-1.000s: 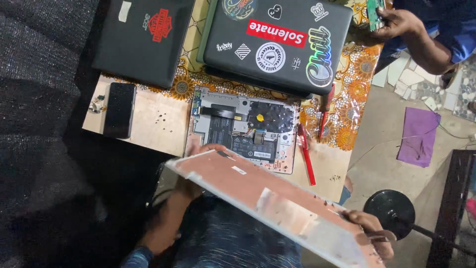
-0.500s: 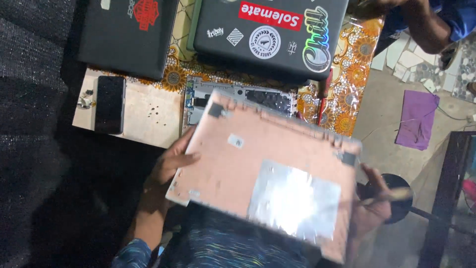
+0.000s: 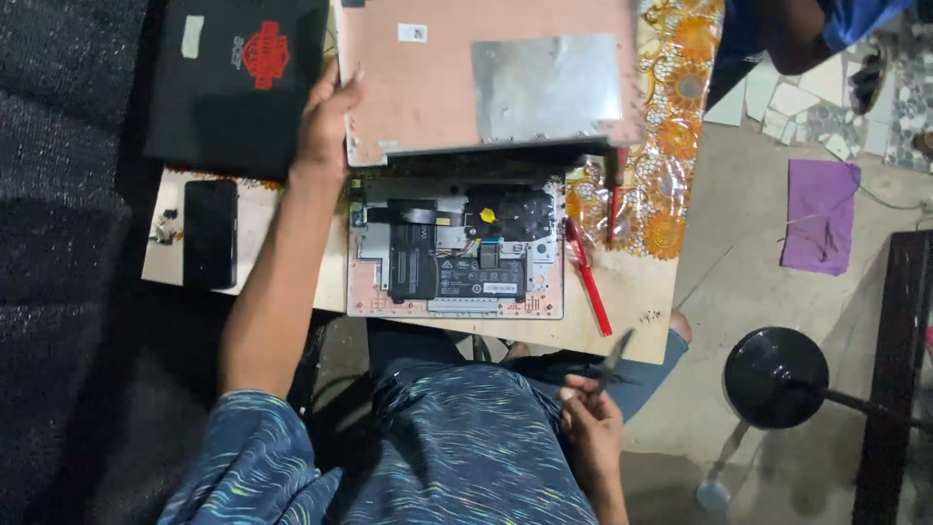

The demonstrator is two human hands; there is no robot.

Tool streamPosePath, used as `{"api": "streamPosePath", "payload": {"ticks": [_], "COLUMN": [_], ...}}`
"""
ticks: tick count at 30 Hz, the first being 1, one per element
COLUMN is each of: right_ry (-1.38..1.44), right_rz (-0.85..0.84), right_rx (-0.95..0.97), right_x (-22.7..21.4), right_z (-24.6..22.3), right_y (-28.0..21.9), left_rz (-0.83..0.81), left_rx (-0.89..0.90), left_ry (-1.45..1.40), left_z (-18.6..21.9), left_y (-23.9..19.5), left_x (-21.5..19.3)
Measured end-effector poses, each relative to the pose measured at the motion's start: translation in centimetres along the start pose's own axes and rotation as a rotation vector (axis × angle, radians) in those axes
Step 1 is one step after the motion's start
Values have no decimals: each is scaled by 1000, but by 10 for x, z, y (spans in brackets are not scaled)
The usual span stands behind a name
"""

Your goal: The person uses a red screwdriver to remove screws from the back of a disassembled laptop. They place the removed screws on the table and continue unscrewing various components of the laptop chassis.

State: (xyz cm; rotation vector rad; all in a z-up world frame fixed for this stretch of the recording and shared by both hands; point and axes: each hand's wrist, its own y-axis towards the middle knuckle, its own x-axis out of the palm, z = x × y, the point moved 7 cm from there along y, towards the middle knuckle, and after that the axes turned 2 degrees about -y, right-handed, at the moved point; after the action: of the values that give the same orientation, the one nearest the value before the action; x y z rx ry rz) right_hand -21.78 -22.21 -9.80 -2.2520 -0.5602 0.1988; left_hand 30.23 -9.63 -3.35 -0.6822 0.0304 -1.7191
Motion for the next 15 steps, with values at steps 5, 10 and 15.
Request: {"api": "streamPosePath", "payload": {"ticks": [5, 10, 15], "right_ry": [-87, -253, -494], "right_rz": [-104, -109, -125], "right_rx": [-20, 122, 143], "right_x": [-9, 13, 24], "right_z": [27, -1, -15], "right_y": [9, -12, -20], "left_rz": [-223, -263, -103], "left_rx": [207, 578, 849], "left_ry": [155, 469, 689], "left_z": [-22, 7, 19], "left_y": [76, 57, 66], "left_x": [-8, 27, 34]}}
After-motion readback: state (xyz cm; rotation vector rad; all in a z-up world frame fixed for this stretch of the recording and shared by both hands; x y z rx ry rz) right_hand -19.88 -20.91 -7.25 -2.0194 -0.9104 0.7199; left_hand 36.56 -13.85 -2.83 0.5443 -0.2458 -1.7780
